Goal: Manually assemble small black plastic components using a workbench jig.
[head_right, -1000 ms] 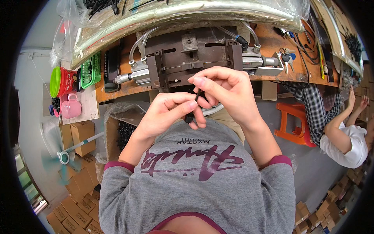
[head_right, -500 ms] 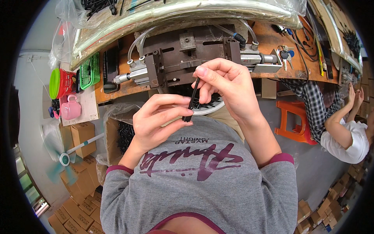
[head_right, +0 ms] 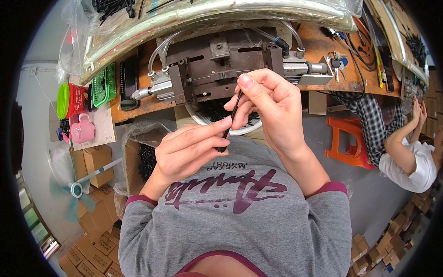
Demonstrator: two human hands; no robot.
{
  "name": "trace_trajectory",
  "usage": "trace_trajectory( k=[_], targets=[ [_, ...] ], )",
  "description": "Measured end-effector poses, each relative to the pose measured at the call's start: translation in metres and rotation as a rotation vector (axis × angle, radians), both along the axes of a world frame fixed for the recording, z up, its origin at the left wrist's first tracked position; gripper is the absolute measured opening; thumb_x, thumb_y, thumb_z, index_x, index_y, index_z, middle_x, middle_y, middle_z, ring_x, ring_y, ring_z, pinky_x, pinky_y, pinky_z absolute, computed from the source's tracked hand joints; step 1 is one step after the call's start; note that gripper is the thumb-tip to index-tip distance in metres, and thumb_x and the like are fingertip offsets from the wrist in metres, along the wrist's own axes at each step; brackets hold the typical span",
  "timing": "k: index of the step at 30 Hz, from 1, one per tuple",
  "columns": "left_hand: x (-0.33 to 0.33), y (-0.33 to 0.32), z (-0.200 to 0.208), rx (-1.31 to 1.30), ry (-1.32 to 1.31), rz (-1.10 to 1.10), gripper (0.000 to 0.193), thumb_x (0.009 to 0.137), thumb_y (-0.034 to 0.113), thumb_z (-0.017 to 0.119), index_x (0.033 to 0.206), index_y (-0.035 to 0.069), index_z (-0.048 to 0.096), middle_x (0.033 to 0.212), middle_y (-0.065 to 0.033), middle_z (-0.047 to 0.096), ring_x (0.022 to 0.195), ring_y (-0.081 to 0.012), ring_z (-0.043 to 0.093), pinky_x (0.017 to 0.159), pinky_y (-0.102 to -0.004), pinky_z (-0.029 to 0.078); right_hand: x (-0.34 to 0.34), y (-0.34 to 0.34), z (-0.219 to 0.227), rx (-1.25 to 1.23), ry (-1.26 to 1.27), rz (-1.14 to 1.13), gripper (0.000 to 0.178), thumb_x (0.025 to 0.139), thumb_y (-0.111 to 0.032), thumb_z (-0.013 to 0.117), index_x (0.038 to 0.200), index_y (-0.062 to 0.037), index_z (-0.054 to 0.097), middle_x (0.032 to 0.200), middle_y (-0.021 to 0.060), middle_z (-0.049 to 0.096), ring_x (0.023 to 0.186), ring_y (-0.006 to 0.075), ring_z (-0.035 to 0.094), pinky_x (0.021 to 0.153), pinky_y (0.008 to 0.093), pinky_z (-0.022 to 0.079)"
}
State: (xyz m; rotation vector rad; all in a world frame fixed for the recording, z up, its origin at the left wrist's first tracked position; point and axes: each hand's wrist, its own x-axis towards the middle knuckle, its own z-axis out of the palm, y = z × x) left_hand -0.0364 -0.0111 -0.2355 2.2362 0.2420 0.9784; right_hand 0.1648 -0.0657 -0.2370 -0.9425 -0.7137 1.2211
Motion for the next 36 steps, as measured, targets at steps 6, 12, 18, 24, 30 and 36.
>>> trace_trajectory(
  k=[6,12,18,24,30,36],
  targets=[
    [0.0004,-0.0022,-0.0011,-0.004,-0.003,0.014,0.036,0.066,0.004,0.084,0.100,-0.003,0.074,0.120,-0.0195,0.070,0.086,-0.0251,0.073,0.071,-0.0324,0.060,-0.0016,-0.0002,0.0000,0.016,0.013,-0.016,0.019,0.103,-0.015,0.058,0.097,0.0021,0.062,0.081,0.0185,0.070,0.054,0.0177,0.067,0.050,0.0271,0.054],
    [0.0011,-0.0023,-0.0012,0.016,0.003,0.016,0.035,0.066,0.004,0.084,0.099,-0.003,0.074,0.119,-0.0188,0.070,0.084,-0.0249,0.073,0.070,-0.0324,0.060,-0.0016,-0.0018,-0.0019,0.028,0.003,-0.024,0.019,0.103,-0.015,0.058,0.097,0.0029,0.062,0.081,0.0183,0.070,0.054,0.0181,0.068,0.050,0.0271,0.054],
    [0.0002,-0.0033,-0.0031,0.005,-0.005,0.030,0.036,0.066,0.005,0.085,0.098,-0.003,0.074,0.118,-0.0186,0.071,0.083,-0.0248,0.073,0.070,-0.0324,0.059,-0.0071,-0.0034,0.0007,0.010,-0.045,-0.021,0.021,0.105,-0.014,0.053,0.099,0.0037,0.061,0.082,0.0171,0.068,0.053,0.0162,0.065,0.048,0.0238,0.051],
    [-0.0016,-0.0018,-0.0008,-0.022,-0.021,0.015,0.029,0.069,0.001,0.080,0.096,-0.010,0.072,0.120,-0.0215,0.068,0.083,-0.0279,0.071,0.070,-0.0346,0.058,-0.0086,-0.0032,0.0031,0.038,-0.089,0.011,0.019,0.104,-0.013,0.054,0.100,0.0046,0.061,0.083,0.0170,0.067,0.056,0.0186,0.067,0.048,0.0254,0.054],
    [-0.0035,-0.0024,-0.0056,-0.063,-0.013,0.025,0.029,0.071,0.001,0.080,0.097,-0.008,0.073,0.120,-0.0208,0.069,0.082,-0.0276,0.071,0.070,-0.0346,0.058,-0.0084,-0.0032,-0.0012,0.029,-0.104,0.030,0.017,0.103,-0.012,0.056,0.102,0.0051,0.062,0.084,0.0187,0.069,0.058,0.0190,0.068,0.050,0.0260,0.056],
    [-0.0048,-0.0026,-0.0073,-0.054,0.002,0.071,0.034,0.067,0.005,0.085,0.097,-0.004,0.074,0.117,-0.0179,0.071,0.081,-0.0244,0.072,0.069,-0.0322,0.058,-0.0093,-0.0026,-0.0052,0.004,-0.048,0.036,0.014,0.100,-0.007,0.061,0.104,0.0058,0.063,0.086,0.0182,0.071,0.062,0.0169,0.068,0.056,0.0264,0.056]
  ],
)
